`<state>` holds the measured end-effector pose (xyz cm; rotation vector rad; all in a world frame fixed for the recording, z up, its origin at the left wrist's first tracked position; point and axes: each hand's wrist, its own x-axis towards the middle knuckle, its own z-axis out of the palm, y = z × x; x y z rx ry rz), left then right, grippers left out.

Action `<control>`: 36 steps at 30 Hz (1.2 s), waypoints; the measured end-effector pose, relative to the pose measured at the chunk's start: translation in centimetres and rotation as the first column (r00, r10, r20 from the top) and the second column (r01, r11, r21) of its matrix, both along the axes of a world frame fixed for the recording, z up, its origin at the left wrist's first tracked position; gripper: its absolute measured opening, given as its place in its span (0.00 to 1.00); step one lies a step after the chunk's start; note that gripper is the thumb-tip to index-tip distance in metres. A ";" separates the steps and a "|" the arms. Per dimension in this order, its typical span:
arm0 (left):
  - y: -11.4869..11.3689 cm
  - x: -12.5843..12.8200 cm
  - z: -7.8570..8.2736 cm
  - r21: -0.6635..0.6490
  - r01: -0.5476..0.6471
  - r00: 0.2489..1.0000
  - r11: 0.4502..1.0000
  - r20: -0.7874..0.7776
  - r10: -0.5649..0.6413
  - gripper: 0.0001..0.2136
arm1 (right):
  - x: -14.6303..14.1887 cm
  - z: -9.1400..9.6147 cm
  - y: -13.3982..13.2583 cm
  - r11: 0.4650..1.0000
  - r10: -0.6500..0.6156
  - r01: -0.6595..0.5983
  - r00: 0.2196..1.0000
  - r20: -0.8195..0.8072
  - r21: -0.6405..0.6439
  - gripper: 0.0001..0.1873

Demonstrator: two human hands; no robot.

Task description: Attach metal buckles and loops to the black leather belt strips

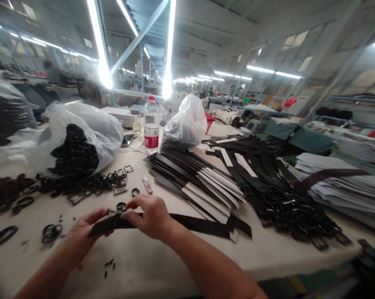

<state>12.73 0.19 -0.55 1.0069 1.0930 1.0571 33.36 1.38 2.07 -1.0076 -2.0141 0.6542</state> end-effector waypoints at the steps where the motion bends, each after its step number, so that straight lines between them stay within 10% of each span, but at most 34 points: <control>1: 0.0 0.2 0.2 -0.015 -0.063 0.994 0.998 0.084 0.064 0.16 | 0.0 0.3 -0.3 0.997 0.016 -0.008 0.995 -0.103 0.072 0.11; 4: 0.1 0.5 0.4 -0.127 -0.227 0.927 0.966 0.277 0.254 0.17 | -0.4 0.6 -1.5 0.962 0.249 -0.223 0.953 -0.170 0.155 0.09; 7: 0.1 0.4 0.2 -0.182 -0.240 0.904 0.954 0.318 0.288 0.17 | -1.2 -0.6 -2.1 0.907 0.411 -0.416 0.909 -0.073 -0.074 0.09; 11: -0.2 0.4 0.4 -0.136 -0.164 0.920 0.977 0.336 0.201 0.17 | -2.1 -2.8 -1.4 0.777 0.300 -0.365 0.931 -0.208 -0.512 0.22; 15: -0.3 0.5 0.7 -0.070 -0.120 0.946 0.990 0.295 0.135 0.18 | -1.9 -2.2 -0.7 0.719 0.222 -0.469 0.854 -0.470 -0.512 0.20; 28: -1.1 0.7 1.1 0.168 0.174 0.980 0.970 -0.125 -0.154 0.14 | -0.1 0.4 0.0 0.957 0.173 -0.194 0.978 -0.115 -0.216 0.17; 32: -1.6 0.5 1.0 0.139 0.358 0.923 0.923 -0.206 -0.326 0.12 | 0.2 1.1 -0.3 0.951 0.310 -0.310 0.951 0.017 0.008 0.17; 36: -1.8 0.9 1.0 0.140 0.330 0.932 0.934 -0.205 -0.299 0.12 | 0.5 0.2 0.7 0.943 0.310 -0.318 0.947 -0.086 -0.095 0.19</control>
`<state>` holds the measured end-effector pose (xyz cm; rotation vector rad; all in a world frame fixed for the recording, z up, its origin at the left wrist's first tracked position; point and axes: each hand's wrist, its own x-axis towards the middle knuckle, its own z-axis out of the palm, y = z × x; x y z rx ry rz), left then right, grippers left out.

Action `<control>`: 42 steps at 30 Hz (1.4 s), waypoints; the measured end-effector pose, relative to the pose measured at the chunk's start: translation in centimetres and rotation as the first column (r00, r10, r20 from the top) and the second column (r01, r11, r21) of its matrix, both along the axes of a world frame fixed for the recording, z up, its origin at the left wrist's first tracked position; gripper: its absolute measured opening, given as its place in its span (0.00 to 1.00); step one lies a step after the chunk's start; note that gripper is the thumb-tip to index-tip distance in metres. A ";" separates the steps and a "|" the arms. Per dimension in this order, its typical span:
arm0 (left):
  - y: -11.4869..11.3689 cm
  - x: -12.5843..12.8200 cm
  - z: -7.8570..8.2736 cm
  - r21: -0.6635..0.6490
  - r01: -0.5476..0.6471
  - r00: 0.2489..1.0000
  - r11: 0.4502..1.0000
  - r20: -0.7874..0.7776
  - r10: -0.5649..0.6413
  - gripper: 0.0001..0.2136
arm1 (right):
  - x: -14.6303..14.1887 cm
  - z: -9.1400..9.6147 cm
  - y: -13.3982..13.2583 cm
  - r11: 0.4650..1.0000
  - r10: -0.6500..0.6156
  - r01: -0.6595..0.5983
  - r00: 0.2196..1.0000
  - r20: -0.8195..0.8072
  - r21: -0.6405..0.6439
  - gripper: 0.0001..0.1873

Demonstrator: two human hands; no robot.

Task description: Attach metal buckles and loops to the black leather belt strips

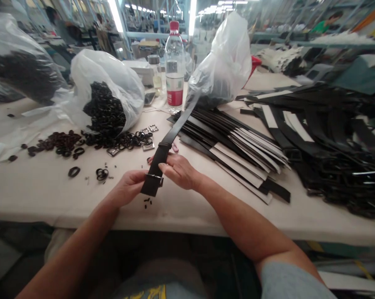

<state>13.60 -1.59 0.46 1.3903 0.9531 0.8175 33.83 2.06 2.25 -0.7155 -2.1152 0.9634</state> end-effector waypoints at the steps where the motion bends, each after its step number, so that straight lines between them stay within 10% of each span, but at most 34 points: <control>1: 0.1 0.2 0.0 0.001 -0.033 0.999 0.999 0.020 0.033 0.12 | 0.1 -0.4 0.4 0.998 0.004 -0.006 1.000 -0.026 -0.070 0.19; 8: 0.7 0.5 -0.7 -0.056 -0.257 0.953 0.965 0.152 0.263 0.12 | -0.4 -1.5 1.0 0.803 0.309 -0.389 0.920 -0.242 -0.452 0.27; 14: 0.7 1.2 -0.4 0.066 -0.230 0.972 0.971 0.072 0.225 0.11 | -2.4 -3.2 -0.4 0.878 -0.019 -0.102 0.969 -0.248 -0.468 0.23; 29: 1.0 1.5 -0.9 0.015 -0.134 0.991 0.991 0.029 0.134 0.15 | -3.8 -3.4 -1.6 0.598 -0.279 -0.263 0.817 -0.505 -0.757 0.28; 42: 2.9 -2.3 0.4 0.019 -0.362 0.932 0.932 -0.015 0.362 0.18 | -1.5 -3.2 1.4 0.705 -0.470 -0.007 0.744 -0.475 -0.709 0.23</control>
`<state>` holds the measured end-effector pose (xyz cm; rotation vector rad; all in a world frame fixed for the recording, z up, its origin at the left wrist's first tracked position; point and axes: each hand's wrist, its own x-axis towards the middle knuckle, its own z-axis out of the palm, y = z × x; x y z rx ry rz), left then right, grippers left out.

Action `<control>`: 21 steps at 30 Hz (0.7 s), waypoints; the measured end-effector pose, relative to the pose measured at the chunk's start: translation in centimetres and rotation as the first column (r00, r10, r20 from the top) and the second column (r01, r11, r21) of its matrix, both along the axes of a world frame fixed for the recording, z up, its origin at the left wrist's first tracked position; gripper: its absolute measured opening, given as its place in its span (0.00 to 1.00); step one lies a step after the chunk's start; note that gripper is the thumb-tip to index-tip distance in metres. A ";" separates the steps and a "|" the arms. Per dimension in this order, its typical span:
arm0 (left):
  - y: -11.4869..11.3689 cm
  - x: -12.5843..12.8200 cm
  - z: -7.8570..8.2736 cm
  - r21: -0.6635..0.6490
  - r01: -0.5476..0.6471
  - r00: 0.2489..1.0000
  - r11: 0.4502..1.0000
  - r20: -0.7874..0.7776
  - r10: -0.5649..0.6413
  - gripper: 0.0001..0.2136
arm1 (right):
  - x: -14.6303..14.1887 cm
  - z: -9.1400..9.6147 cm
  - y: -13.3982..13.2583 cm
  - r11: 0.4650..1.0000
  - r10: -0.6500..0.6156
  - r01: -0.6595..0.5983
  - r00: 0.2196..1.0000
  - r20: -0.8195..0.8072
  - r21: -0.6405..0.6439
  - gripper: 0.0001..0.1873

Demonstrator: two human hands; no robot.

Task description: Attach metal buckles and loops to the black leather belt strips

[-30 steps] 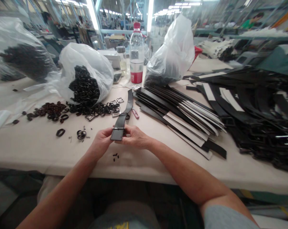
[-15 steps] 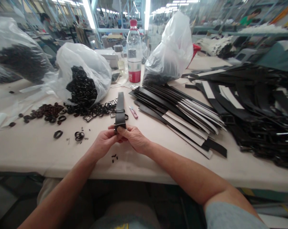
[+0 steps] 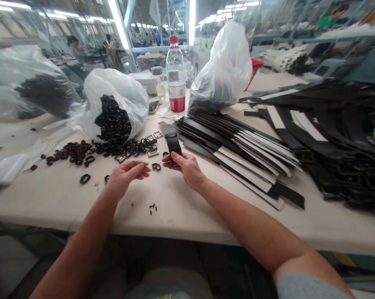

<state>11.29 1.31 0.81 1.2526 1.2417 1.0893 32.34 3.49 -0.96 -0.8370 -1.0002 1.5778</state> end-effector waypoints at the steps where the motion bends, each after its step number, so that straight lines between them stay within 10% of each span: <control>1: 0.5 -0.7 0.5 0.034 -0.046 0.999 0.998 -0.026 0.047 0.18 | 0.3 0.0 0.3 1.000 -0.008 0.008 1.000 0.009 0.004 0.23; 9: 3.3 -1.9 1.9 0.193 0.037 0.931 0.981 -0.362 0.036 0.13 | 1.3 0.2 1.6 0.997 -0.071 0.068 0.992 0.106 0.034 0.29; 14: 3.7 0.0 1.3 0.242 0.244 0.651 0.939 -0.759 0.027 0.08 | 1.6 0.5 1.8 0.995 -0.078 0.066 0.978 0.194 0.068 0.30; 21: 4.2 1.1 -0.1 0.187 0.442 0.426 0.877 -0.905 -0.021 0.08 | 1.5 0.7 1.5 0.994 -0.048 0.021 0.963 0.265 0.105 0.30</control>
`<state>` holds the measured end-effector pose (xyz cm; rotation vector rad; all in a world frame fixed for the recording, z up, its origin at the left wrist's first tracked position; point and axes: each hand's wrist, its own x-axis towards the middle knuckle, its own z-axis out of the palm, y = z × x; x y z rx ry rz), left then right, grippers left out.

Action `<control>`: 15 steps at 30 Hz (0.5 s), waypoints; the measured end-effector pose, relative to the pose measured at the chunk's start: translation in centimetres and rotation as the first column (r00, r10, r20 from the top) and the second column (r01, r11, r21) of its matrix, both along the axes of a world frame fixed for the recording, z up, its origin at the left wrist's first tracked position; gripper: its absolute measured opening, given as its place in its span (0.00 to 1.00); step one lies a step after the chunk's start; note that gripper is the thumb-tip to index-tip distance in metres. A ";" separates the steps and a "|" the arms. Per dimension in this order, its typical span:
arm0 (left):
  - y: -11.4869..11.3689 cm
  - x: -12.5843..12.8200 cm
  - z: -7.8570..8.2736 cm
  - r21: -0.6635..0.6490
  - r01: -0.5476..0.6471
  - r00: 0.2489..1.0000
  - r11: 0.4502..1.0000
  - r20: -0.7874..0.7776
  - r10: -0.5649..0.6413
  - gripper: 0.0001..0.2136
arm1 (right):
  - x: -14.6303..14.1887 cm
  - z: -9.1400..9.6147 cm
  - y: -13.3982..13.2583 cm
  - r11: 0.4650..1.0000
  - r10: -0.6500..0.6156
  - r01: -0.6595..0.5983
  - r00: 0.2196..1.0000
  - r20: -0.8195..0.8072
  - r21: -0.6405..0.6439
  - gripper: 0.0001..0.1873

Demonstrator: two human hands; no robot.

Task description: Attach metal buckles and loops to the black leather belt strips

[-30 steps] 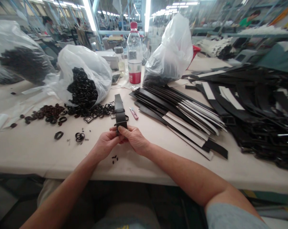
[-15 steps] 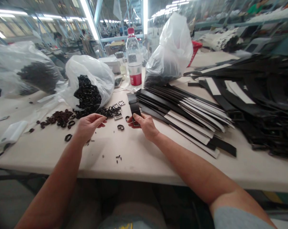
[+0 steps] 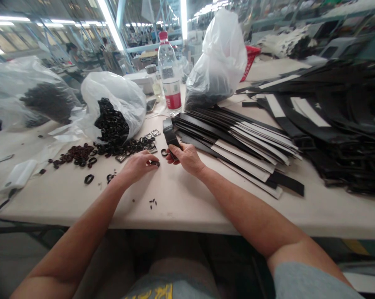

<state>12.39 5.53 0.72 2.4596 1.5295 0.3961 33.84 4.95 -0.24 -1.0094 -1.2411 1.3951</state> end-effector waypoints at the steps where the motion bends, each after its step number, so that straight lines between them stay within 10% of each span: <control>1: 0.0 -0.1 -0.2 0.004 0.006 1.000 1.000 -0.001 -0.006 0.08 | -0.1 0.0 -0.1 1.000 0.014 -0.014 1.000 0.006 0.000 0.31; 11: -0.7 -1.0 -1.0 0.065 -0.131 0.965 0.989 0.238 0.112 0.02 | -0.7 -0.6 -0.8 0.991 0.131 -0.133 0.988 0.079 0.020 0.30; 15: -2.7 -0.8 -1.0 -0.248 -0.177 0.606 0.953 0.735 0.304 0.13 | -1.1 -0.6 -1.4 0.979 0.200 -0.204 0.970 0.135 0.016 0.29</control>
